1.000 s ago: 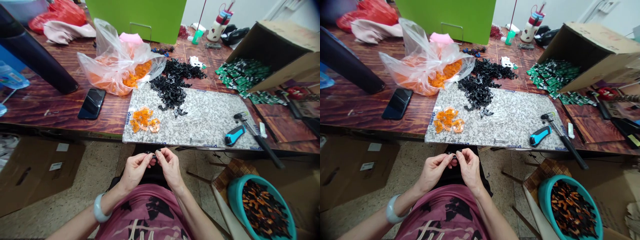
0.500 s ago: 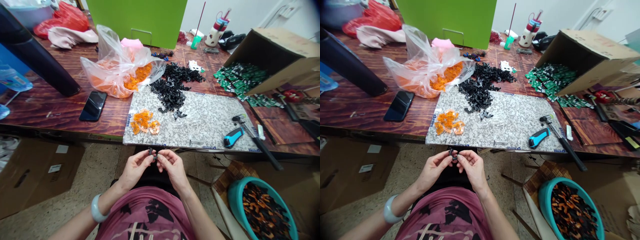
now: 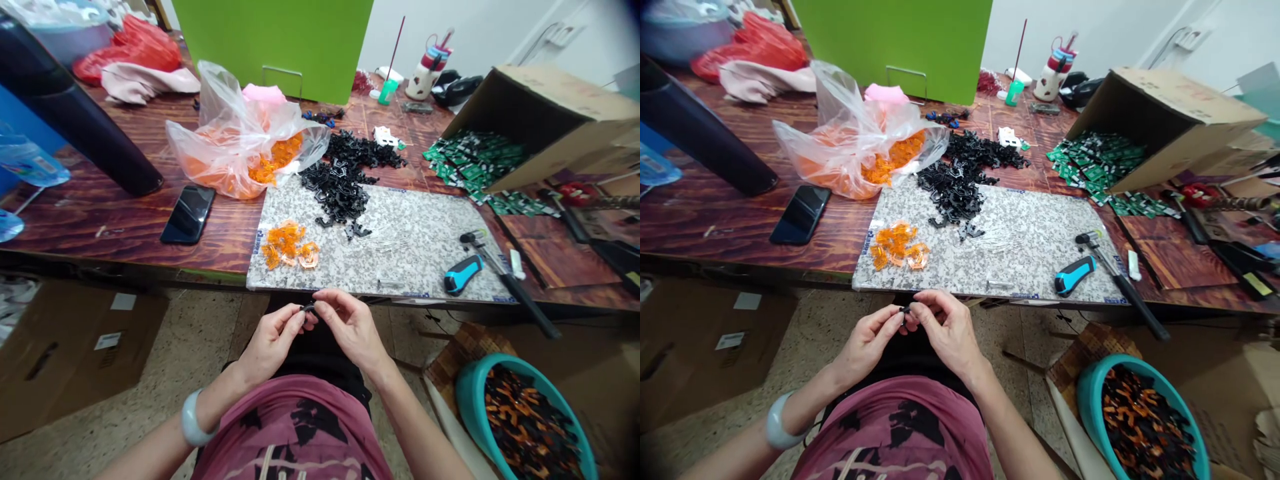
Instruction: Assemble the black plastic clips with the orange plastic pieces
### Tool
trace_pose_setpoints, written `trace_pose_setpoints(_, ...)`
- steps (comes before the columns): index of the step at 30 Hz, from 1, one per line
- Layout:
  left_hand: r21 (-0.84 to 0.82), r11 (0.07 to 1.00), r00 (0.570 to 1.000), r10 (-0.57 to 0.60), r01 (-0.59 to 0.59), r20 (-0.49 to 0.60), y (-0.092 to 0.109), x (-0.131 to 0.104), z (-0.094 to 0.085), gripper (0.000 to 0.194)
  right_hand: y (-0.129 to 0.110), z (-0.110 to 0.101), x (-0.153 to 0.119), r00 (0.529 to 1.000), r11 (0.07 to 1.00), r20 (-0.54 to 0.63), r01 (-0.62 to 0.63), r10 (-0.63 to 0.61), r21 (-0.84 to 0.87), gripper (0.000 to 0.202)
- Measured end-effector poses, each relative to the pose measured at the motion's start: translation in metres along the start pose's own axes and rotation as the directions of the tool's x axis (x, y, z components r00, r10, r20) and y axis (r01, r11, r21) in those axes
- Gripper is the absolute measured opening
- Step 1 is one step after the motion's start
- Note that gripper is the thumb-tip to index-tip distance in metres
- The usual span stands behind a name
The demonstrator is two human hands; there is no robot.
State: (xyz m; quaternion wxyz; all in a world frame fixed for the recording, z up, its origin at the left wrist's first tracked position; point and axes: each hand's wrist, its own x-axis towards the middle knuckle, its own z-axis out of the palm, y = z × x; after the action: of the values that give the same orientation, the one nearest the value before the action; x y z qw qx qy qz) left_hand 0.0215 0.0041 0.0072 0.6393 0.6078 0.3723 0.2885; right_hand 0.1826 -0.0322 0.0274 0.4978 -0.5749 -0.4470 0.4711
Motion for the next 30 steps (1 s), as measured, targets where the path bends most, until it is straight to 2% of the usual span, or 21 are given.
trace_pose_setpoints(2,0.03,0.999,0.999,0.044,-0.044,0.006,0.001,-0.002,0.001,0.024,-0.002,0.003,0.001,0.997,0.999,0.072,-0.012,0.009,0.042,0.017)
trace_pose_setpoints(7,0.011,0.998,0.998,0.055,-0.054,-0.016,0.0,-0.006,0.008,0.025,-0.003,0.018,-0.005,0.999,0.997,0.047,0.012,-0.016,0.075,0.017)
trace_pose_setpoints(13,0.047,0.998,0.995,0.047,-0.043,-0.085,0.006,-0.007,0.007,0.034,-0.008,0.022,-0.004,0.986,0.967,0.002,0.163,-0.166,-0.195,0.023)
trace_pose_setpoints(15,0.002,1.0,0.996,-0.003,0.004,-0.095,0.008,-0.003,0.004,0.033,-0.012,0.017,0.006,0.981,0.944,0.069,0.191,-0.18,-0.268,0.023)
trace_pose_setpoints(18,-0.098,0.993,0.99,-0.083,0.072,-0.112,0.01,0.003,-0.003,0.032,-0.015,0.004,0.036,0.956,0.885,0.16,0.287,-0.244,-0.366,0.02)
trace_pose_setpoints(21,-0.175,0.979,0.983,-0.131,0.108,-0.13,0.011,0.006,-0.007,0.032,-0.015,-0.01,0.074,0.93,0.77,0.072,0.341,-0.362,-0.539,0.017)
trace_pose_setpoints(24,-0.23,0.964,0.976,-0.169,0.135,-0.134,0.01,0.005,-0.009,0.035,-0.009,-0.018,0.103,0.936,0.663,0.08,0.301,-0.343,-0.685,0.019)
trace_pose_setpoints(27,-0.277,0.951,0.974,-0.183,0.14,-0.137,0.009,0.003,-0.01,0.036,-0.003,-0.018,0.114,0.95,0.655,0.136,0.293,-0.28,-0.696,0.014)
trace_pose_setpoints(30,-0.314,0.94,0.973,-0.183,0.133,-0.137,0.008,0.003,-0.011,0.034,-0.003,-0.016,0.113,0.95,0.686,0.122,0.293,-0.287,-0.666,0.017)
